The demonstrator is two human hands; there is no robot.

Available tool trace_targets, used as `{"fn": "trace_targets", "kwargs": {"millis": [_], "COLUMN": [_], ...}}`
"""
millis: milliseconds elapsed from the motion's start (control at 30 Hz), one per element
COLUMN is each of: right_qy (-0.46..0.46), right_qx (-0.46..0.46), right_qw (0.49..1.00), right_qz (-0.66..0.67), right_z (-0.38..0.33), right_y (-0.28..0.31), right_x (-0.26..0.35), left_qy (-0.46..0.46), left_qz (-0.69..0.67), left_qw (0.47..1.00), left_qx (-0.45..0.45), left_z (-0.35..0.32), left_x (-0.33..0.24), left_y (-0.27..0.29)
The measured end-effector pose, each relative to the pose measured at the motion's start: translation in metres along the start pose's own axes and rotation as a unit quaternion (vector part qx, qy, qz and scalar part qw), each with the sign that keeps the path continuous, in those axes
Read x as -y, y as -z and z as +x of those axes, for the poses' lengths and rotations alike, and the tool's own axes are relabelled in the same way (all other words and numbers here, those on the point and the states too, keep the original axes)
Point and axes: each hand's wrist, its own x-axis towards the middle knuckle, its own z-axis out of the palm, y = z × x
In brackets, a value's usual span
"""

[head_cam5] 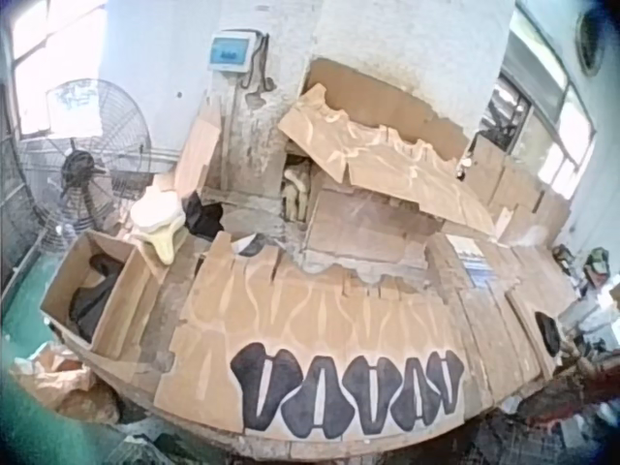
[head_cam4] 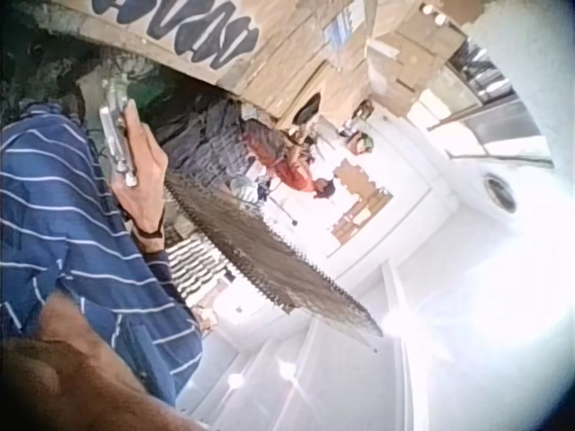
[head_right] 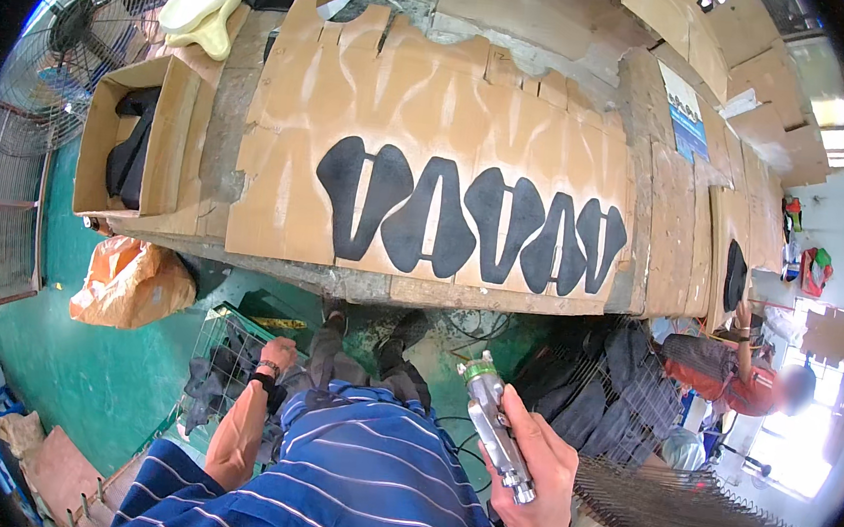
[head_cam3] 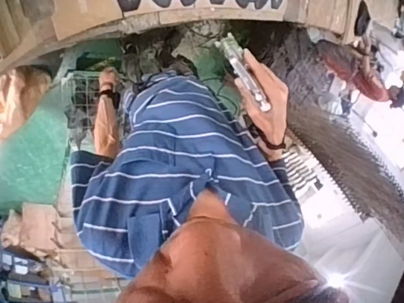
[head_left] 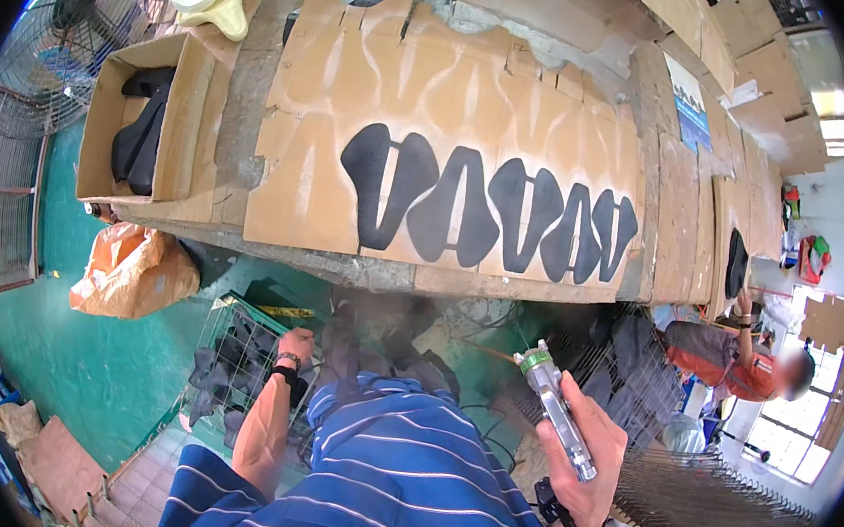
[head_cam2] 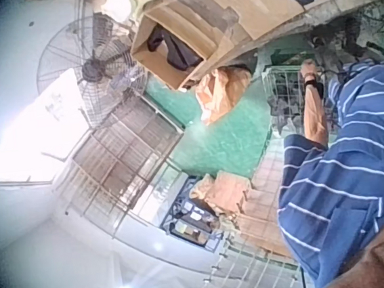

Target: Applying adhesive using a spray gun to black foam cutouts and arranging them on a workspace.

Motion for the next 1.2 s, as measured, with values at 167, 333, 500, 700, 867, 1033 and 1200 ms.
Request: {"fn": "trace_targets", "kwargs": {"millis": [167, 333, 500, 700, 867, 1033, 1200], "right_qy": [0.029, 0.034, 0.035, 0.061, 0.068, 0.101, 0.11], "right_qx": [-0.021, 0.083, 0.151, 0.196, 0.217, 0.165, 0.112], "right_qw": [0.999, 0.996, 0.988, 0.979, 0.973, 0.981, 0.987], "right_qz": [0.0, 0.009, -0.006, 0.003, 0.029, 0.028, 0.042], "right_z": [-0.001, -0.009, -0.012, -0.01, -0.003, 0.005, 0.013], "right_y": [-0.002, 0.005, 0.01, 0.015, 0.007, -0.004, -0.014], "right_x": [-0.007, -0.012, -0.012, -0.017, -0.004, -0.007, -0.006], "left_qy": [-0.063, -0.066, -0.013, 0.046, -0.013, -0.031, 0.01], "left_qz": [0.012, 0.072, 0.049, -0.056, -0.047, -0.044, -0.082], "left_qw": [0.995, 0.994, 0.999, 0.997, 0.998, 0.997, 0.994], "left_qx": [-0.07, -0.047, -0.017, -0.026, -0.042, -0.055, -0.066], "left_z": [0.0, -0.012, -0.013, -0.004, -0.001, -0.007, -0.017], "left_x": [0.013, -0.007, -0.007, 0.013, 0.033, 0.032, 0.001], "left_y": [-0.006, 0.0, -0.002, -0.022, -0.031, -0.028, -0.016]}}
